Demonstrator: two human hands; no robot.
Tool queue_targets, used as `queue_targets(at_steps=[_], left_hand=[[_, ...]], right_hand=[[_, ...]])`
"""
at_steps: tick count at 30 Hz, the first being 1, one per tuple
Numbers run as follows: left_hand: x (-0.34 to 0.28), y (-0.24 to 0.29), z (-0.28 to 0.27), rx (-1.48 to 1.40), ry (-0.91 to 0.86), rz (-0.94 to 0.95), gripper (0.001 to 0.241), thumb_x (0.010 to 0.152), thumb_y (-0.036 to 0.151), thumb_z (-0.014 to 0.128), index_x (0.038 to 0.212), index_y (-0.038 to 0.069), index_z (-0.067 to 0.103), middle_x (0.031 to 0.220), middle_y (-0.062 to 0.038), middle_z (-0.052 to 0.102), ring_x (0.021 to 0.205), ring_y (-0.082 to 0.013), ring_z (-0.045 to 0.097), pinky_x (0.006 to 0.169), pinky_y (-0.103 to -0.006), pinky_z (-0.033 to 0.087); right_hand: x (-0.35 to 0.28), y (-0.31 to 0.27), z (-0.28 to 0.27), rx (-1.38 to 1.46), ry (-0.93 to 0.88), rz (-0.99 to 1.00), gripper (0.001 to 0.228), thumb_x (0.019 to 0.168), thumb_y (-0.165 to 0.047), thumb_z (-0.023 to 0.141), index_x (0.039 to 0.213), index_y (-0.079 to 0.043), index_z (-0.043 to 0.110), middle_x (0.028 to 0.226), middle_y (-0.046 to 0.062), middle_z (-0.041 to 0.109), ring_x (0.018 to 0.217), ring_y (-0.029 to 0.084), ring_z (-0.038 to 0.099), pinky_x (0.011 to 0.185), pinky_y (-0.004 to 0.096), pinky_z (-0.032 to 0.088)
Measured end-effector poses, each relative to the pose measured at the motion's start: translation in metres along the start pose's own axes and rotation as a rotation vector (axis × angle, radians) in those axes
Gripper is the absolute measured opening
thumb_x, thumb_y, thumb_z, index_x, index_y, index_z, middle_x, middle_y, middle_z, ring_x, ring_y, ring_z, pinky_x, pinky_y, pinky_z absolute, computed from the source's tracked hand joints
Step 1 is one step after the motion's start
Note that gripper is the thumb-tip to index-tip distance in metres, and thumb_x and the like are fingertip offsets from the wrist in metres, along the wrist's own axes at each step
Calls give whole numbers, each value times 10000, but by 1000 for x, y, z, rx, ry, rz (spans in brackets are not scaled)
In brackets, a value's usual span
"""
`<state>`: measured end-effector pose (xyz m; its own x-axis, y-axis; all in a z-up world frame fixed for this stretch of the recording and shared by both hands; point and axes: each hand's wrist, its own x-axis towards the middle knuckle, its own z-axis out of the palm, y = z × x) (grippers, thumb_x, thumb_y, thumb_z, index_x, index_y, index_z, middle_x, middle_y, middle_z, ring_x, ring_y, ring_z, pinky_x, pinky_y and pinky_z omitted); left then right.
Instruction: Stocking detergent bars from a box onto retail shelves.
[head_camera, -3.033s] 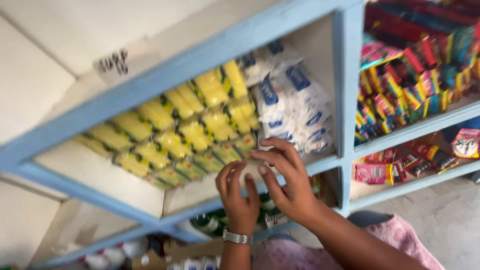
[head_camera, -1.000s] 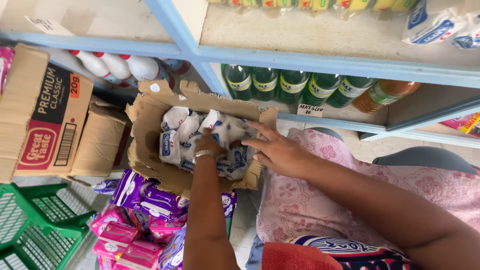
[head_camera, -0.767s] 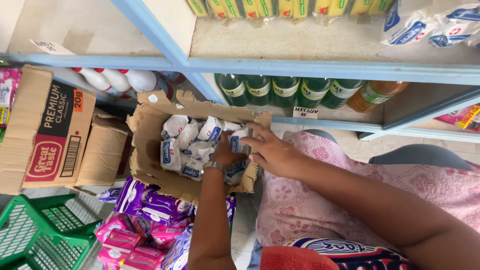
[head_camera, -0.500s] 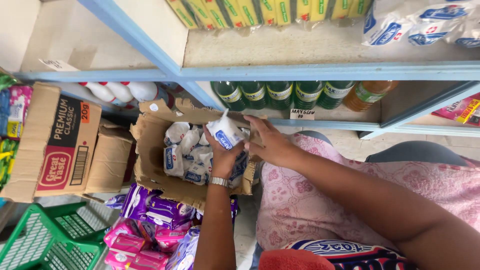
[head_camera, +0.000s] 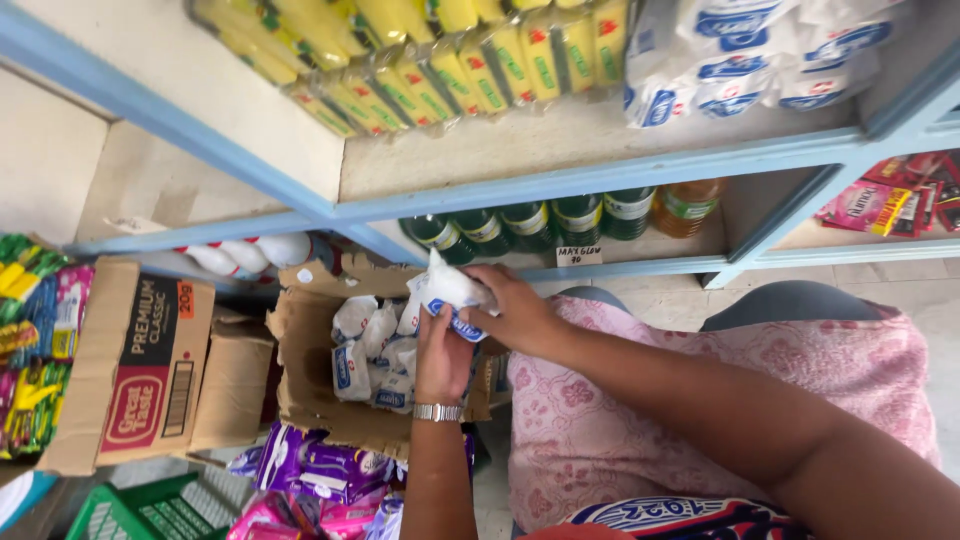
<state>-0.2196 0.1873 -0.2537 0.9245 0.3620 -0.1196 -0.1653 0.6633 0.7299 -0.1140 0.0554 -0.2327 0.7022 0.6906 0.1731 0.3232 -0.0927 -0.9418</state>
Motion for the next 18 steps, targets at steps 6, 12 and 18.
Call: queue_targets(at_steps=[6, 12, 18], left_hand=[[1, 10, 44, 79, 130, 168, 498, 1032, 228, 561, 1487, 100, 403, 1397, -86, 581, 1245, -231, 588, 1048, -417, 486], [6, 16, 93, 150, 182, 424, 430, 1018, 198, 616, 1387, 118, 412, 1334, -120, 596, 1175, -210, 607, 1007, -387, 510], [15, 22, 152, 265, 56, 498, 443, 993, 114, 664, 1378, 103, 444, 1301, -104, 607, 1161, -170, 583, 973, -336, 502]], right_hand=[[-2, -78, -44, 27, 25, -111, 678, 898, -195, 731, 1492, -74, 427, 1284, 239, 624, 1196, 388, 635, 977, 425, 522], [-1, -112, -85, 0, 170, -314, 549, 940, -146, 707, 1417, -79, 444, 1270, 228, 635, 1137, 427, 650, 900, 448, 541], [-14, -156, -149, -82, 236, -329, 302, 965, -132, 668, 1261, -126, 605, 1164, 171, 649, 1017, 371, 685, 824, 428, 563]])
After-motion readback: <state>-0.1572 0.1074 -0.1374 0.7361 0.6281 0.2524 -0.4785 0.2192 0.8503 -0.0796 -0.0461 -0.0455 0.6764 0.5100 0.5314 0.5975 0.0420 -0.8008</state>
